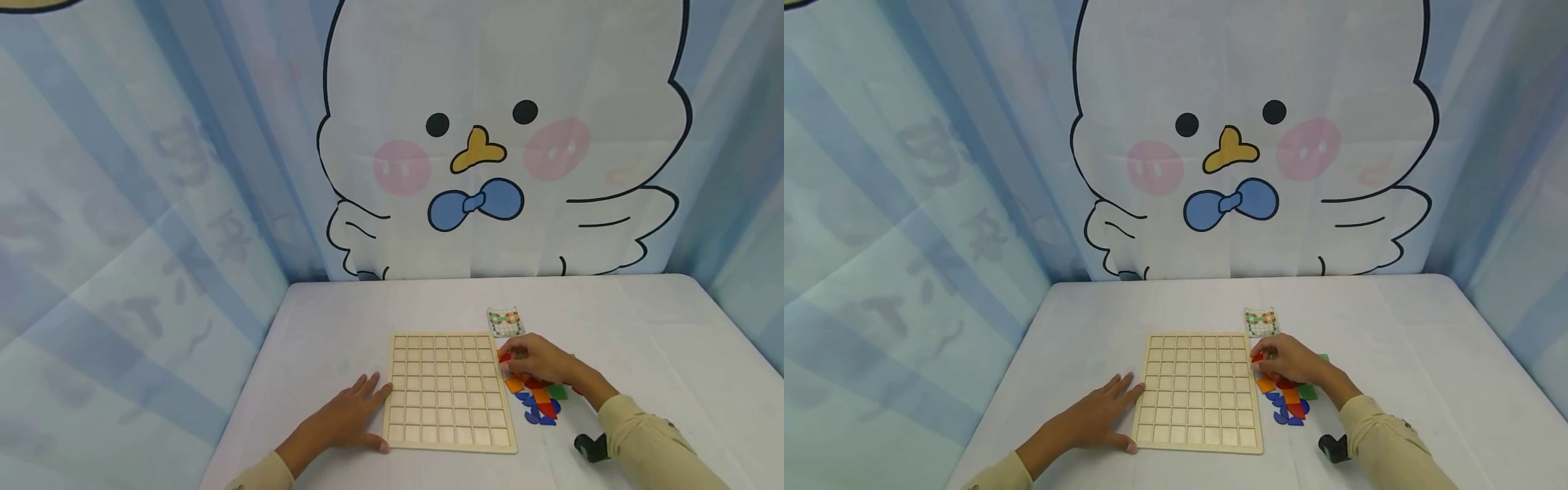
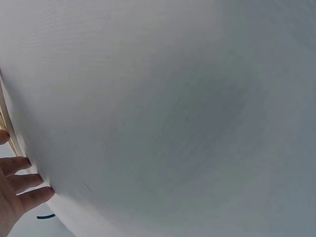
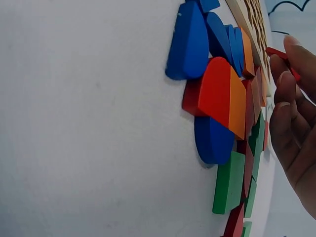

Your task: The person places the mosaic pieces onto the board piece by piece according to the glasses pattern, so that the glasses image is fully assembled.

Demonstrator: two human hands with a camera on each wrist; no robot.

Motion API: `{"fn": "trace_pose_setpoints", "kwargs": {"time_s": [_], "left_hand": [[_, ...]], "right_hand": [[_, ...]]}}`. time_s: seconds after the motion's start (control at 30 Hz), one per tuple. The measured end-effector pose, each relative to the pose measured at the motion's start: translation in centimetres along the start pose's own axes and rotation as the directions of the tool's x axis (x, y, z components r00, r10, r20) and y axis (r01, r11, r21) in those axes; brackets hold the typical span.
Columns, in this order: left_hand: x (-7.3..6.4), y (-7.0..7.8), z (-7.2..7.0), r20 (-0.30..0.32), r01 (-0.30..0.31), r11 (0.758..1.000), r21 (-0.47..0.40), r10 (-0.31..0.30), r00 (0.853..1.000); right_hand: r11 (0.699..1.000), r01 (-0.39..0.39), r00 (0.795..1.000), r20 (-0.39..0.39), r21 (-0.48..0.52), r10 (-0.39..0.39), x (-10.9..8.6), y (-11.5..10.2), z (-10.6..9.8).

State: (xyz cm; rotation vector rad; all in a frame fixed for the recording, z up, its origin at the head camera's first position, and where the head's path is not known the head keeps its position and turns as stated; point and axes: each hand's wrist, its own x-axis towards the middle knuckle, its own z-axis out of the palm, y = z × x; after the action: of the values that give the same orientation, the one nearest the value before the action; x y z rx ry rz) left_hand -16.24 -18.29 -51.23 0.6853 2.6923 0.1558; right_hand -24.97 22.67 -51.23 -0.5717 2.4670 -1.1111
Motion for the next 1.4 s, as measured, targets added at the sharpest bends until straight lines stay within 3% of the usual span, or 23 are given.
{"fn": "trace_pose_setpoints", "kwargs": {"time_s": [0.27, 0.53, 0.73, 1.13, 1.4], "left_hand": [[0.1, 0.1, 0.0, 0.003, 0.010, 1.000, 0.006, -0.010, 1.000], [0.0, 0.1, 0.0, 0.006, 0.015, 1.000, 0.012, -0.015, 1.000], [-0.1, 0.2, -0.1, 0.001, 0.013, 1.000, -0.010, -0.013, 1.000], [-0.1, 0.1, 0.0, 0.004, 0.010, 1.000, 0.006, -0.010, 1.000], [-0.3, 0.5, -0.3, 0.015, 0.012, 1.000, 0.002, -0.012, 1.000]], "right_hand": [[0.998, 0.041, 0.998, 0.036, 0.036, -0.043, 0.3, 0.1, 0.4], [0.997, 0.034, 0.991, -0.124, -0.068, -0.042, 1.0, -0.1, 1.2], [0.994, 0.055, 0.978, -0.197, -0.091, -0.072, 1.7, -0.4, 2.2], [0.976, -0.075, 0.945, -0.328, -0.202, 0.005, 2.5, -0.9, 3.3], [0.968, -0.102, 0.952, -0.306, -0.229, 0.028, 2.4, -1.6, 3.4]]}}
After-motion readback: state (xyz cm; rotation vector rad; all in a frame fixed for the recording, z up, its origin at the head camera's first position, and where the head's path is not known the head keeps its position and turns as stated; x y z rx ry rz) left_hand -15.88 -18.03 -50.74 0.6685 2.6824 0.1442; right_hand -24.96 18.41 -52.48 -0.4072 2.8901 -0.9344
